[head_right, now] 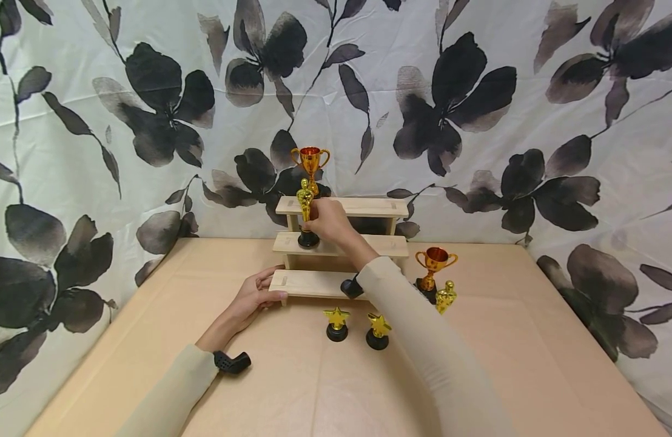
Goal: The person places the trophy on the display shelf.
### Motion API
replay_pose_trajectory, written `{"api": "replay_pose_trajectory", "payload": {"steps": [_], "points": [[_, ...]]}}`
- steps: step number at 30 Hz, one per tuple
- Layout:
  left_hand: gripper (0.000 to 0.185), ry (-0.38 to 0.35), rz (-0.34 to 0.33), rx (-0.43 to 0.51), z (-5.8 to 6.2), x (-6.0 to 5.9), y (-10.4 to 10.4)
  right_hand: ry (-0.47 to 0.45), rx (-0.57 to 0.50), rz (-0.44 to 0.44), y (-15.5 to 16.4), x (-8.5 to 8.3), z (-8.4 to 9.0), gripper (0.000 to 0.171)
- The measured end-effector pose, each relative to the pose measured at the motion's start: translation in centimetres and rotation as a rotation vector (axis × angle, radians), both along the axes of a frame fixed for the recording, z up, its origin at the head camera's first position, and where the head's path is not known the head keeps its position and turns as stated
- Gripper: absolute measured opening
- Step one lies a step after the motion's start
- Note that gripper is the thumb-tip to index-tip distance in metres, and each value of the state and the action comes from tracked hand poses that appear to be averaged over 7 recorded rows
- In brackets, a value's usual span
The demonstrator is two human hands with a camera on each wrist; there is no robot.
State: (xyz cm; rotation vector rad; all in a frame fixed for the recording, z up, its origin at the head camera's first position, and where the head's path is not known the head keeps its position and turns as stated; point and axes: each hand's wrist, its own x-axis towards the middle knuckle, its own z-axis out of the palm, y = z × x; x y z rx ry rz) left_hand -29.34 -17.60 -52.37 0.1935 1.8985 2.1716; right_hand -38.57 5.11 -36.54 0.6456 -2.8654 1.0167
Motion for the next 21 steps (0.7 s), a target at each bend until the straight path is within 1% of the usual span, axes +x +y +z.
{"api": "replay_pose_trajectory", "payload": {"steps": [9,21], "points": [[0.086,-0.002,-0.002,0.0,0.11,0.08,0.06,-0.014,-0.02,-0.001,-0.04,0.2,-0.1,0.017],[0.087,-0.003,-0.01,0.006,-0.23,0.0,-0.15,-0.033,-0.032,-0.008,-0.32,0.39,-0.37,0.017]]}}
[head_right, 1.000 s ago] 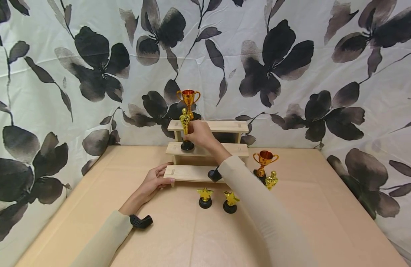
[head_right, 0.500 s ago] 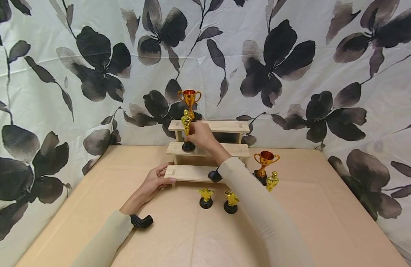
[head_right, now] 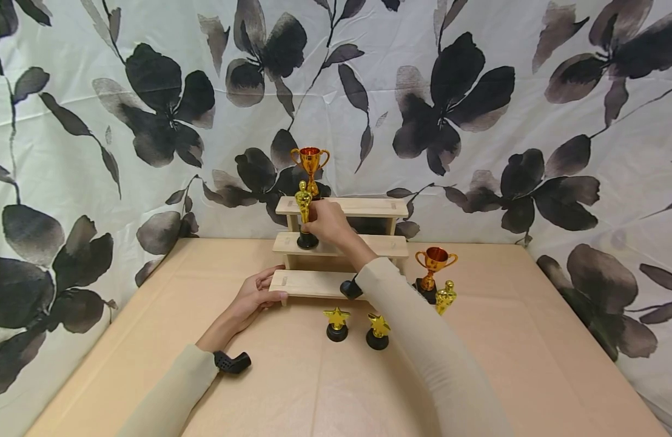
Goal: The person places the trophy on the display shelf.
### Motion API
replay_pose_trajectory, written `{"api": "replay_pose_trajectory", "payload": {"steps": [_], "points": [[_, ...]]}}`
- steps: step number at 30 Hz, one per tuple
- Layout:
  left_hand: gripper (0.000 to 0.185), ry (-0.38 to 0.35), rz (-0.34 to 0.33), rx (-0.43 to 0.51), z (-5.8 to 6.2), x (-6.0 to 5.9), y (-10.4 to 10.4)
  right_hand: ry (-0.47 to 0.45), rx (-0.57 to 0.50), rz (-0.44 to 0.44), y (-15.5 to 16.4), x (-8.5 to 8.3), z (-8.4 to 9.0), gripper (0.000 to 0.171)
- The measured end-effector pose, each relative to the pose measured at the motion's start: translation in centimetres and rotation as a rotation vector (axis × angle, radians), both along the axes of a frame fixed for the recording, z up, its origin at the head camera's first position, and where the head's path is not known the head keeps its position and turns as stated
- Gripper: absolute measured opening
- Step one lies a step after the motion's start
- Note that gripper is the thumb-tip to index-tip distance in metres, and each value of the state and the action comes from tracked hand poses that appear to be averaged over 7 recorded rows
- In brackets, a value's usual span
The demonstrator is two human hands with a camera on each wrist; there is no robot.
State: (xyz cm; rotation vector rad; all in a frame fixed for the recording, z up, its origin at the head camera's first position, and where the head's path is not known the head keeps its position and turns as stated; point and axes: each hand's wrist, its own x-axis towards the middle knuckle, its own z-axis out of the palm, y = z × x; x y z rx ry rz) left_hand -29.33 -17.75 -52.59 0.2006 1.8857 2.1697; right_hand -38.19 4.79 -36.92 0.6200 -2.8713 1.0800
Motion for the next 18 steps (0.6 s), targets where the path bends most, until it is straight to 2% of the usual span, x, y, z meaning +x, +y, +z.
{"api": "replay_pose_trajectory", "payload": {"steps": [18], "points": [[0.087,0.003,0.003,0.0,0.03,-0.02,-0.02,-0.019,-0.016,0.003,0.03,-0.19,-0.26,0.018]]}}
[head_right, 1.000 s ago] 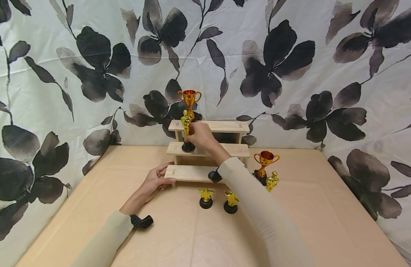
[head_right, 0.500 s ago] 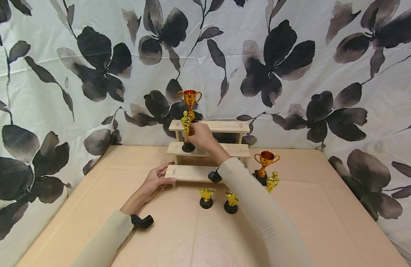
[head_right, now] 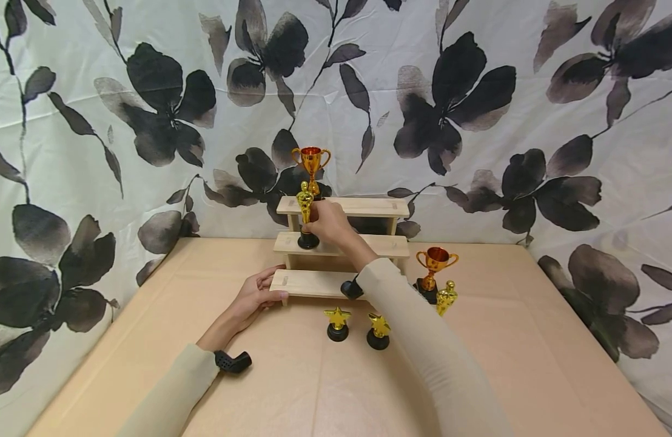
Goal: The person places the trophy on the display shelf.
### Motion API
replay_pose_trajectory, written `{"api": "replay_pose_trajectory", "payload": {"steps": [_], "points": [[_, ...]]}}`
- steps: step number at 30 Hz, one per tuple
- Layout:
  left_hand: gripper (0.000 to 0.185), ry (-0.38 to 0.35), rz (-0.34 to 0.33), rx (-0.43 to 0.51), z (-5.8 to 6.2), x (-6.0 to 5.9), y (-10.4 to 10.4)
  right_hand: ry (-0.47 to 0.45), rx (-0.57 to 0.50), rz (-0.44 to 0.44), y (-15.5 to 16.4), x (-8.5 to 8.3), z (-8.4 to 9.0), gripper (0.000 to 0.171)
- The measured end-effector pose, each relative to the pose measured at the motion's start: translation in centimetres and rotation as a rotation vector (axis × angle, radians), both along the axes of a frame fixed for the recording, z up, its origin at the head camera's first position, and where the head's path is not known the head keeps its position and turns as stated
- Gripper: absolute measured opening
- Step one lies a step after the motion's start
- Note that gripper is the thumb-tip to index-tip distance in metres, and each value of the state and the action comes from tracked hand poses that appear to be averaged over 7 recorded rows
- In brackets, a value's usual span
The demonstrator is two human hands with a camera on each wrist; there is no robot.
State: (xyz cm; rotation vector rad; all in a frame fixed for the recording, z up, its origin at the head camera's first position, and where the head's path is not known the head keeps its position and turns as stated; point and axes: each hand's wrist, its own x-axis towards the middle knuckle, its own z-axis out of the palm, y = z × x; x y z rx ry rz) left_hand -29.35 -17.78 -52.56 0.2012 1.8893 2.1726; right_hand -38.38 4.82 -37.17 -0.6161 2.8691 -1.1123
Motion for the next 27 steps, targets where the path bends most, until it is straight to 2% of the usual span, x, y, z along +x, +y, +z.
{"api": "replay_pose_trajectory", "payload": {"steps": [27], "points": [[0.085,0.001,0.005,-0.004,0.22,0.14,0.07,0.004,-0.012,0.002,0.04,0.04,-0.35,0.018]]}}
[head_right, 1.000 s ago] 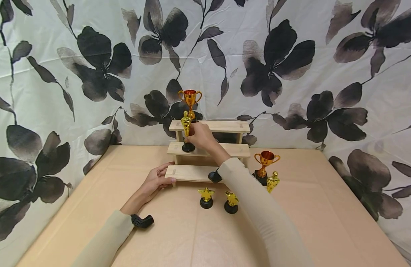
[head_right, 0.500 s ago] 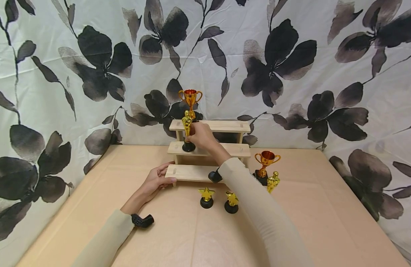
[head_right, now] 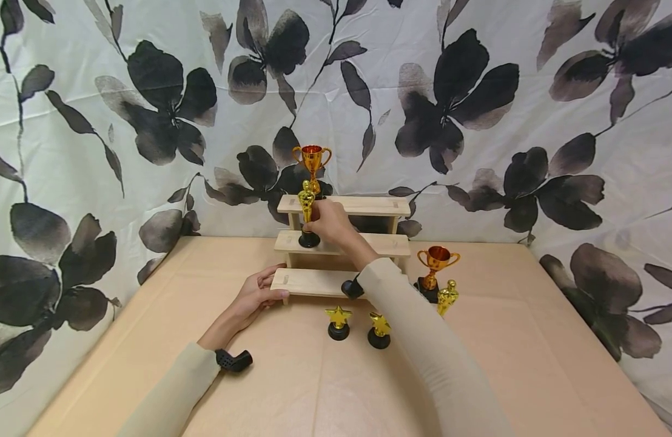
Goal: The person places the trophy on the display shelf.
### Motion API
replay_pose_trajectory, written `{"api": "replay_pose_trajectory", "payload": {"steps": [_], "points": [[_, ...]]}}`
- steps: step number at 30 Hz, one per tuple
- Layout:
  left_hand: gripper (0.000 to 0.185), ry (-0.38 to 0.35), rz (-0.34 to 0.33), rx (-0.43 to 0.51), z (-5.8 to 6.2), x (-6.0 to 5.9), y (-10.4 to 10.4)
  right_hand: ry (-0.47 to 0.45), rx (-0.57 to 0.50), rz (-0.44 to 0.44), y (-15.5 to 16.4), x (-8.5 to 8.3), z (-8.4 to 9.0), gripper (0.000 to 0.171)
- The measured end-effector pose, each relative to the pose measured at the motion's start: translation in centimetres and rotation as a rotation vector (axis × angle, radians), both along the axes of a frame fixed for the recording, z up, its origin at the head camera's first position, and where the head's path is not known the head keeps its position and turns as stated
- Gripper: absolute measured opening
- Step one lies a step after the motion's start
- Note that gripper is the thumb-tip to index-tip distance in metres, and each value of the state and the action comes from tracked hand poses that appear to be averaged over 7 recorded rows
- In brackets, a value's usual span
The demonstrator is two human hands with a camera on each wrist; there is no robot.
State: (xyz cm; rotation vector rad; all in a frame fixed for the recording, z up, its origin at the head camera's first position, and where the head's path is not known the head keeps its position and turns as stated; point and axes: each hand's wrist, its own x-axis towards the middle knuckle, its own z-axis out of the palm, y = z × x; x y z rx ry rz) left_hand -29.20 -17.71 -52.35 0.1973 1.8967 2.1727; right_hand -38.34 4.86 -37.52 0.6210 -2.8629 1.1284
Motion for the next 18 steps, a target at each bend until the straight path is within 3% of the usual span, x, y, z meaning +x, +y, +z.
{"api": "replay_pose_trajectory", "payload": {"steps": [18], "points": [[0.083,-0.006,-0.006,0.006,0.13,0.15,-0.27,-0.008,0.012,-0.005,-0.33,0.31,0.08,0.019]]}}
